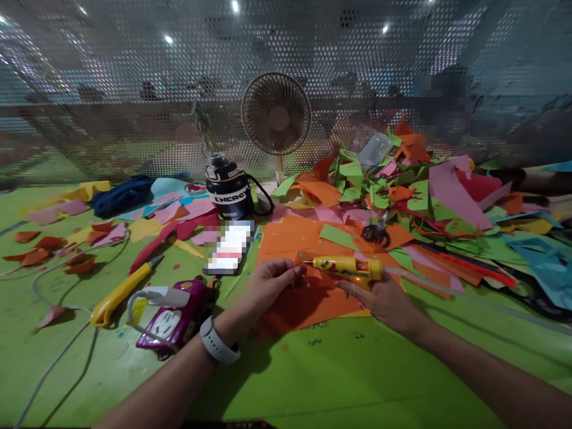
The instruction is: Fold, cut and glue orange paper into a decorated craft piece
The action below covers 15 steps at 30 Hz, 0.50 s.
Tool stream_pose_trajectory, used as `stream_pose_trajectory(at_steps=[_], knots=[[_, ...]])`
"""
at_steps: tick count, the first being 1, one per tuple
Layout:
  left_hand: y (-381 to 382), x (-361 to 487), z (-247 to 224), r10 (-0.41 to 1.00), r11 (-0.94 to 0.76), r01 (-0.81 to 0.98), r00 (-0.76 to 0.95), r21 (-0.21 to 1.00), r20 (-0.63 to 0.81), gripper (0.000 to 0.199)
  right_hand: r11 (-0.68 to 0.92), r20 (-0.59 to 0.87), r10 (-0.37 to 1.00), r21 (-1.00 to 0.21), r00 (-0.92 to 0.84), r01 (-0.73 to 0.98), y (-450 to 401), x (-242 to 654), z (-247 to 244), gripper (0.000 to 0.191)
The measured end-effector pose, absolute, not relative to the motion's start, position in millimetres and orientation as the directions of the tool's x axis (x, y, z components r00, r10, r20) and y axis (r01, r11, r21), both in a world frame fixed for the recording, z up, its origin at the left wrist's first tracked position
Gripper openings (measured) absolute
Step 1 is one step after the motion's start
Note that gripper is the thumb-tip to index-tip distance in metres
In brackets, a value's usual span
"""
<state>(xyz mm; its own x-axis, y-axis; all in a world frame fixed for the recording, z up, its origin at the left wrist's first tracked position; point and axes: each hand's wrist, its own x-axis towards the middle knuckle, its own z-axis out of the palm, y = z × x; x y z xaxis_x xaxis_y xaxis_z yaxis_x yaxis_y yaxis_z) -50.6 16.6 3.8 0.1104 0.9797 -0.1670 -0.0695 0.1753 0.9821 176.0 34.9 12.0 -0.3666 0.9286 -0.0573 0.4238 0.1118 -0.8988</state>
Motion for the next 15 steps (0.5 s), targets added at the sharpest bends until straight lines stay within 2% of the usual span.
stream_pose_trajectory(at_steps=[15], knots=[[17.2, -51.2, 3.9, 0.981, 0.161, -0.048, 0.115, 0.986, -0.155, 0.032, 0.22, 0.022, 0.912, -0.869, -0.408, 0.444, 33.8, 174.0, 23.5, 0.03]])
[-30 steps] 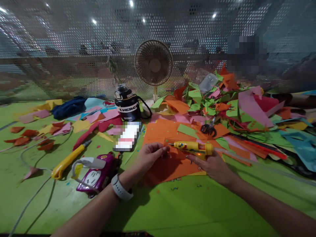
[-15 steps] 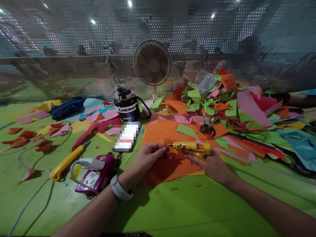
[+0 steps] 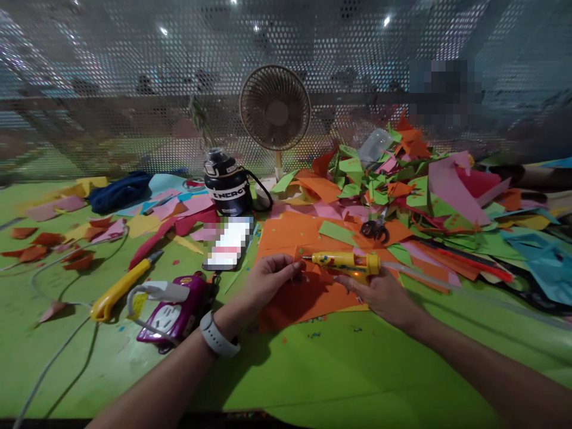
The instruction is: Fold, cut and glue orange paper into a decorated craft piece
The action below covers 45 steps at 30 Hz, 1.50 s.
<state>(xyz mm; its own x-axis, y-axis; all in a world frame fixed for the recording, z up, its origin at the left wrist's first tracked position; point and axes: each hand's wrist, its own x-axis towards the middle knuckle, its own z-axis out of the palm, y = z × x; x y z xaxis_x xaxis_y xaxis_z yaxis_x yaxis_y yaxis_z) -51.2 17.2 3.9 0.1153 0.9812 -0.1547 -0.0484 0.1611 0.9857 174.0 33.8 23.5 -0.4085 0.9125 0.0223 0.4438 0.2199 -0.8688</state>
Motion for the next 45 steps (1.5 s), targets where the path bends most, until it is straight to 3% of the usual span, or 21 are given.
stream_pose_trajectory(at_steps=[22, 29, 41, 45], knots=[[16.5, -50.5, 2.6, 0.981, 0.157, -0.049, 0.122, 0.986, -0.15, 0.029, 0.223, 0.018, 0.914, -0.857, -0.406, 0.464, 35.3, 174.3, 22.9, 0.03], [16.6, -50.8, 3.5, 0.981, 0.157, -0.035, 0.124, 0.987, -0.152, 0.027, 0.198, 0.037, 0.915, -0.909, -0.403, 0.366, 34.4, 171.7, 20.1, 0.029], [16.7, -50.6, 3.6, 0.982, 0.144, -0.008, 0.121, 0.99, -0.142, 0.025, 0.259, 0.056, 0.908, -0.853, -0.414, 0.453, 34.8, 173.8, 21.5, 0.024], [17.6, -50.5, 3.8, 0.981, 0.144, -0.012, 0.132, 0.989, -0.141, 0.025, 0.321, 0.067, 0.905, -0.757, -0.421, 0.569, 36.0, 180.1, 14.0, 0.029]])
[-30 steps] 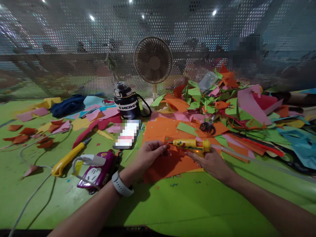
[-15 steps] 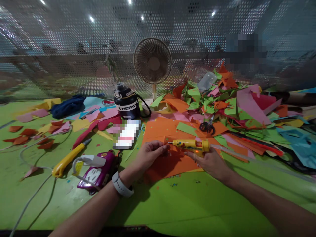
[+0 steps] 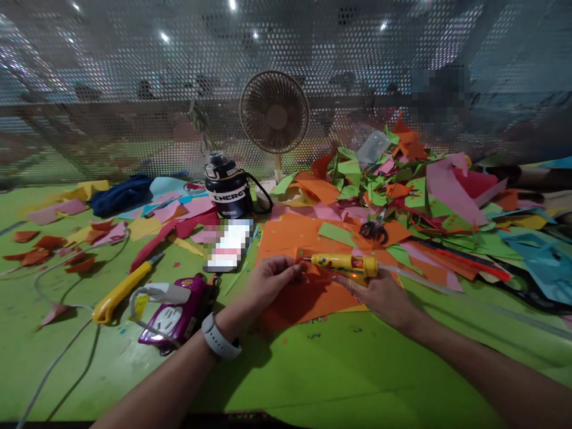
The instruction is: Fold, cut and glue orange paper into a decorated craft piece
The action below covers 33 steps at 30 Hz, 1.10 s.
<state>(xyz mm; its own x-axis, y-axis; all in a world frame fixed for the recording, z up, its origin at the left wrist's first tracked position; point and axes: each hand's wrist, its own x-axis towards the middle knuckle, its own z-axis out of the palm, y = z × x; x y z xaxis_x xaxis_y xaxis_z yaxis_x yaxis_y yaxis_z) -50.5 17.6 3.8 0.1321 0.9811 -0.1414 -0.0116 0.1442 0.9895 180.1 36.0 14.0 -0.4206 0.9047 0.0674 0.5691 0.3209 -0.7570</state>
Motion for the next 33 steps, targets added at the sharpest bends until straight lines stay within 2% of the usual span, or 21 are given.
stream_pose_trajectory(at_steps=[4, 7, 9, 11, 13, 15, 17, 20, 23, 25, 33], knots=[[18.7, -50.6, 1.9, 0.984, 0.132, 0.007, 0.122, 0.991, -0.132, 0.022, 0.416, 0.113, 0.883, -0.635, -0.455, 0.651, 33.5, 186.9, 6.4, 0.029], [19.2, -51.2, 0.4, 0.982, 0.137, 0.034, 0.129, 0.99, -0.14, 0.022, 0.421, 0.147, 0.894, -0.601, -0.424, 0.679, 30.0, 188.9, 3.4, 0.022], [19.5, -51.7, -0.5, 0.981, 0.137, 0.033, 0.133, 0.99, -0.141, 0.024, 0.483, 0.211, 0.87, -0.542, -0.445, 0.688, 29.5, 190.0, 1.8, 0.017], [19.8, -52.3, -1.3, 0.983, 0.126, 0.029, 0.133, 0.992, -0.129, 0.026, 0.633, 0.337, 0.774, -0.401, -0.537, 0.662, 31.0, 191.2, 0.2, 0.015], [20.3, -52.9, -1.4, 0.985, 0.112, 0.034, 0.132, 0.993, -0.115, 0.028, 0.764, 0.505, 0.607, -0.159, -0.613, 0.626, 33.3, 192.3, -0.5, 0.017], [20.9, -53.7, -0.6, 0.986, 0.108, 0.039, 0.12, 0.993, -0.112, 0.03, 0.772, 0.627, 0.466, 0.056, -0.624, 0.633, 34.7, 193.5, 2.0, 0.02], [21.5, -54.9, 0.6, 0.986, 0.121, 0.043, 0.107, 0.992, -0.125, 0.029, 0.738, 0.667, 0.417, 0.148, -0.617, 0.658, 34.9, 195.9, 9.7, 0.018], [22.4, -57.2, 1.2, 0.987, 0.124, 0.049, 0.092, 0.991, -0.129, 0.028, 0.715, 0.611, 0.519, 0.074, -0.598, 0.696, 34.3, 205.2, 28.4, 0.014], [23.3, -59.7, -0.9, 0.991, 0.109, 0.056, 0.07, 0.992, -0.113, 0.029, 0.629, 0.491, 0.7, -0.079, -0.519, 0.773, 34.2, 222.5, 43.1, 0.025], [23.6, -60.8, -2.2, 0.993, 0.107, 0.058, 0.048, 0.993, -0.11, 0.031, 0.578, 0.412, 0.773, -0.145, -0.482, 0.803, 33.4, 236.8, 43.9, 0.035], [19.7, -60.4, 2.2, 0.985, 0.168, 0.099, 0.022, 0.981, -0.171, 0.034, 0.436, 0.212, 0.898, -0.308, -0.386, 0.845, 23.2, 279.7, 13.4, 0.044]])
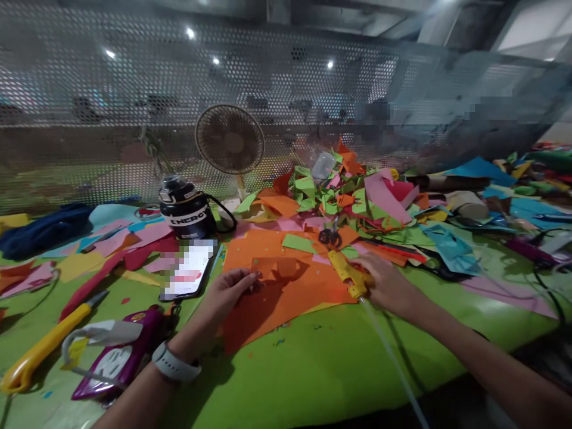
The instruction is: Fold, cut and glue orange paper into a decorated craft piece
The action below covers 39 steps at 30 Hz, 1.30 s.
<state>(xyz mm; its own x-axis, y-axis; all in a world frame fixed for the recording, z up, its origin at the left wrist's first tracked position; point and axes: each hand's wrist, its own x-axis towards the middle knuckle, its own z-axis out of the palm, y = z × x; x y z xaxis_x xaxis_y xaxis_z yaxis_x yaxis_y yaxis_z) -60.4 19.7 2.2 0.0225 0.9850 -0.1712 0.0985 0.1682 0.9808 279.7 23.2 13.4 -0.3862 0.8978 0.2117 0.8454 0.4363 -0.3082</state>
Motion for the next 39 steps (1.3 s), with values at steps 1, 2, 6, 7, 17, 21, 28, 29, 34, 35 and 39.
stream_pose_trajectory(at_steps=[1, 2, 6, 7, 17, 21, 28, 29, 34, 35, 39], knots=[[19.7, -60.7, 1.8, 0.985, 0.171, 0.101, 0.018, 0.98, -0.173, 0.035, 0.422, 0.184, 0.906, -0.323, -0.381, 0.847, 22.0, 283.3, 12.9, 0.046], [20.0, -61.0, 1.0, 0.984, 0.174, 0.106, 0.017, 0.979, -0.177, 0.036, 0.409, 0.161, 0.913, -0.337, -0.376, 0.848, 21.0, 287.1, 13.4, 0.046], [21.5, -62.4, -2.2, 0.982, 0.182, 0.142, 0.017, 0.973, -0.186, 0.037, 0.373, 0.147, 0.928, -0.341, -0.343, 0.863, 22.1, 305.9, 20.0, 0.044], [21.6, -62.6, -2.5, 0.983, 0.179, 0.143, 0.021, 0.973, -0.184, 0.037, 0.353, 0.158, 0.935, -0.327, -0.318, 0.877, 24.4, 311.8, 21.5, 0.043], [20.1, -59.5, -0.4, 0.985, 0.151, 0.124, 0.064, 0.981, -0.16, 0.033, 0.235, 0.185, 0.961, -0.161, -0.204, 0.959, 56.5, 364.0, 18.8, 0.048], [19.2, -57.0, 2.5, 0.982, 0.142, 0.147, 0.107, 0.979, -0.159, 0.03, 0.377, 0.351, 0.878, -0.087, -0.325, 0.922, 39.6, 356.7, 17.2, 0.046], [13.0, -57.1, 6.4, 0.931, 0.16, 0.178, 0.298, 0.971, -0.208, 0.036, 0.63, 0.284, 0.766, -0.156, -0.576, 0.761, 36.1, 289.9, 23.2, 0.039], [12.1, -56.9, 7.1, 0.923, 0.165, 0.171, 0.319, 0.971, -0.213, 0.037, 0.643, 0.267, 0.759, -0.17, -0.594, 0.747, 40.9, 280.1, 24.1, 0.039], [8.3, -54.6, 14.0, 0.896, 0.193, 0.101, 0.387, 0.976, -0.218, 0.034, 0.696, 0.197, 0.718, -0.181, -0.668, 0.695, 73.0, 229.9, 23.8, 0.041], [7.8, -54.3, 15.3, 0.886, 0.208, 0.081, 0.408, 0.975, -0.223, 0.033, 0.711, 0.182, 0.703, -0.167, -0.687, 0.683, 79.8, 218.6, 22.4, 0.041], [7.7, -54.2, 15.4, 0.834, 0.289, -0.013, 0.494, 0.957, -0.245, 0.034, 0.716, 0.12, 0.698, -0.105, -0.706, 0.69, 101.9, 171.1, 14.9, 0.052]])
